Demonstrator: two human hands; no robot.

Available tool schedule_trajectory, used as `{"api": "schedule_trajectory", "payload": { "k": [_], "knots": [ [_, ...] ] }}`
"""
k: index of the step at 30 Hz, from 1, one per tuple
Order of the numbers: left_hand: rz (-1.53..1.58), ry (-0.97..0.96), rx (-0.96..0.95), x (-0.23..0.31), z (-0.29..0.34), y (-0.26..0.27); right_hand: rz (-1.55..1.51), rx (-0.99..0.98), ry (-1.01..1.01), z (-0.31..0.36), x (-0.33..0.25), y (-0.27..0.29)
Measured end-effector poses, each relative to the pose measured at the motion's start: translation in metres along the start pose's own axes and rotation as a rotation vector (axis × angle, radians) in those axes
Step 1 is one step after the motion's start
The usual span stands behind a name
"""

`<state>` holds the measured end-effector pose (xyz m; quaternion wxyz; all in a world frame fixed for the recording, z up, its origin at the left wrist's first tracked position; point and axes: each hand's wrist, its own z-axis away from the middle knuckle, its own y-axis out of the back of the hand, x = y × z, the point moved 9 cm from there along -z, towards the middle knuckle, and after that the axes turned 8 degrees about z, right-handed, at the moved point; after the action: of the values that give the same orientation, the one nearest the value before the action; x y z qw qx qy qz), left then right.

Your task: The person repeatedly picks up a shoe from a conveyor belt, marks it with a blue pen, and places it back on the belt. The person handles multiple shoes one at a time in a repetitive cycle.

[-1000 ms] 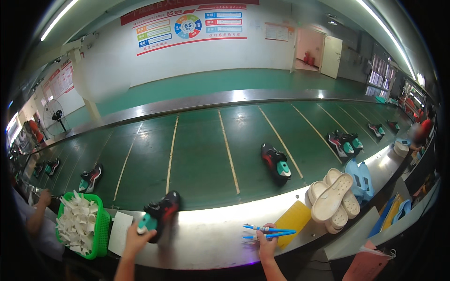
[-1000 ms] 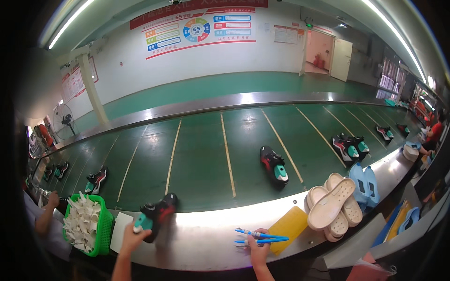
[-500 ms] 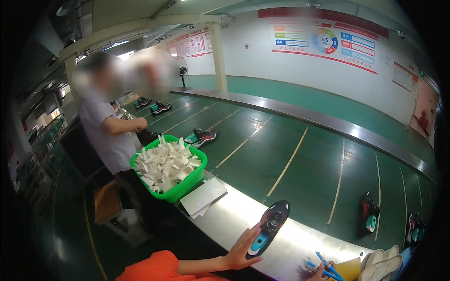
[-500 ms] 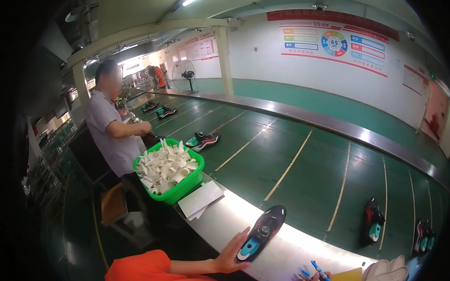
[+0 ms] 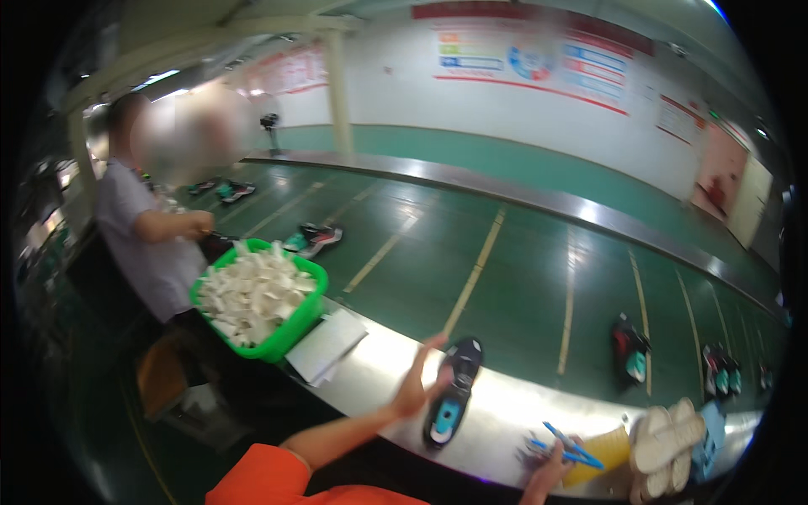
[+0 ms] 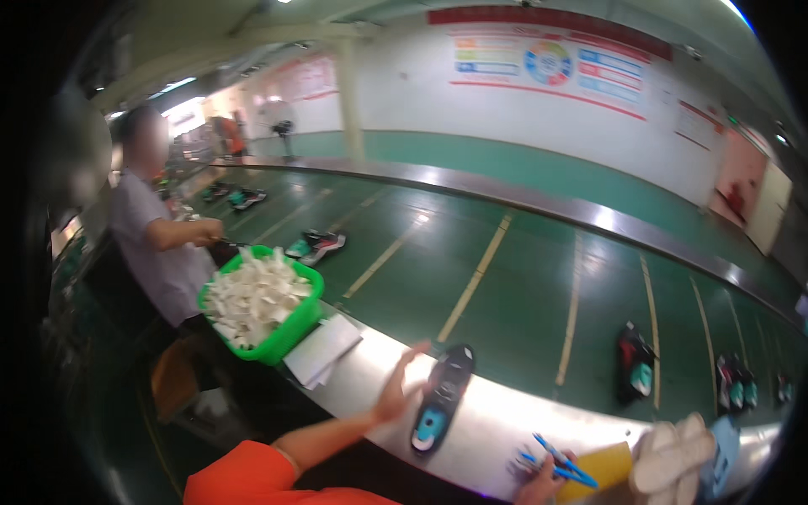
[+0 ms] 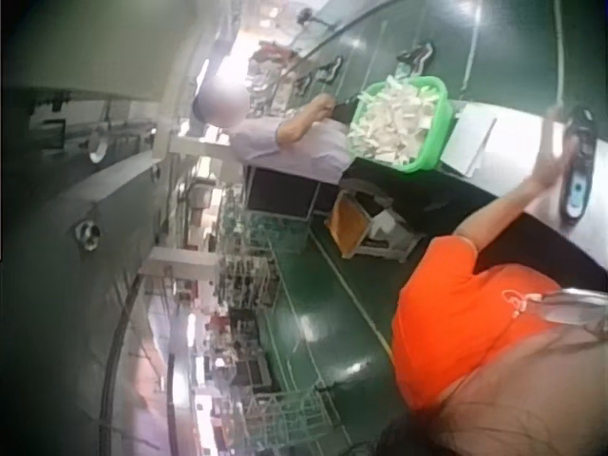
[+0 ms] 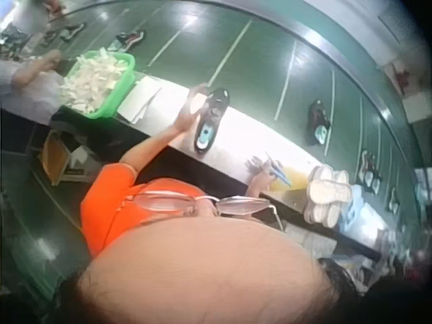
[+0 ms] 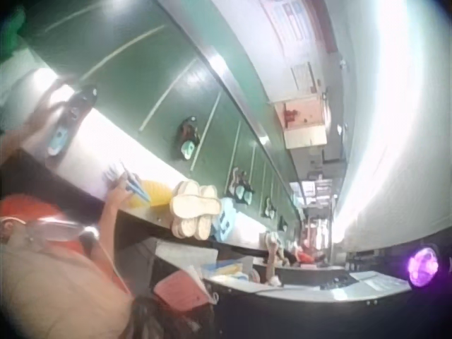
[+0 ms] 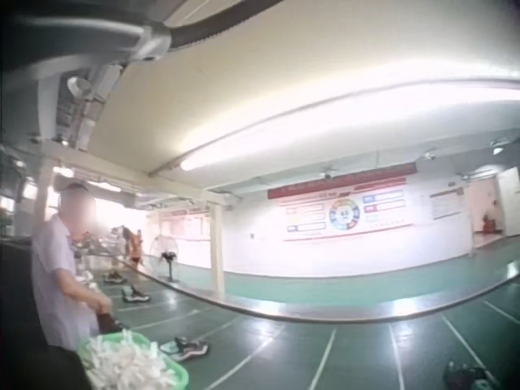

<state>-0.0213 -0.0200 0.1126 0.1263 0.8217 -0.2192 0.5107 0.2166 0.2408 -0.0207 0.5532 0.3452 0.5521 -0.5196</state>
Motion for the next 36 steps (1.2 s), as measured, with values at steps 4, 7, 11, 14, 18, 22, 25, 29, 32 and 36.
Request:
{"api": "schedule_trajectory", "payload": {
  "k": [4,7,11,14,18,22,25,29,32,36],
  "knots": [
    [-0.269,0.377,-0.13,-0.117,-0.075,0.019,0.027,-0.097,0.016,0.008,-0.009,-0.014],
    [-0.411,0.62,-0.273,-0.162,-0.083,-0.001,-0.033,-0.109,0.021,0.011,-0.012,-0.02],
    [-0.064,0.628,-0.187,-0.132,-0.08,-0.019,-0.052,-0.09,0.08,0.007,-0.011,-0.019],
    [0.027,0.375,-0.2,-0.046,-0.077,-0.03,-0.048,-0.122,0.074,0.005,-0.01,-0.02],
    [0.105,0.25,-0.231,0.058,-0.034,-0.053,-0.012,-0.083,0.084,0.006,-0.008,-0.011],
    [-0.06,-0.157,-0.249,0.107,-0.003,-0.055,0.039,-0.093,0.213,0.019,-0.026,-0.021],
    [-0.088,-0.154,-0.213,0.108,0.003,-0.06,0.058,-0.092,0.351,0.033,-0.052,-0.024],
    [-0.13,-0.191,-0.16,0.112,0.002,-0.061,0.003,0.028,0.547,0.071,-0.123,-0.032],
    [-0.143,-0.209,-0.171,0.114,0.003,-0.068,-0.012,0.089,0.729,0.104,-0.167,-0.033],
    [-0.155,-0.223,-0.175,0.107,0.0,-0.072,0.123,0.052,0.89,0.138,-0.19,-0.057]
  ]
}}
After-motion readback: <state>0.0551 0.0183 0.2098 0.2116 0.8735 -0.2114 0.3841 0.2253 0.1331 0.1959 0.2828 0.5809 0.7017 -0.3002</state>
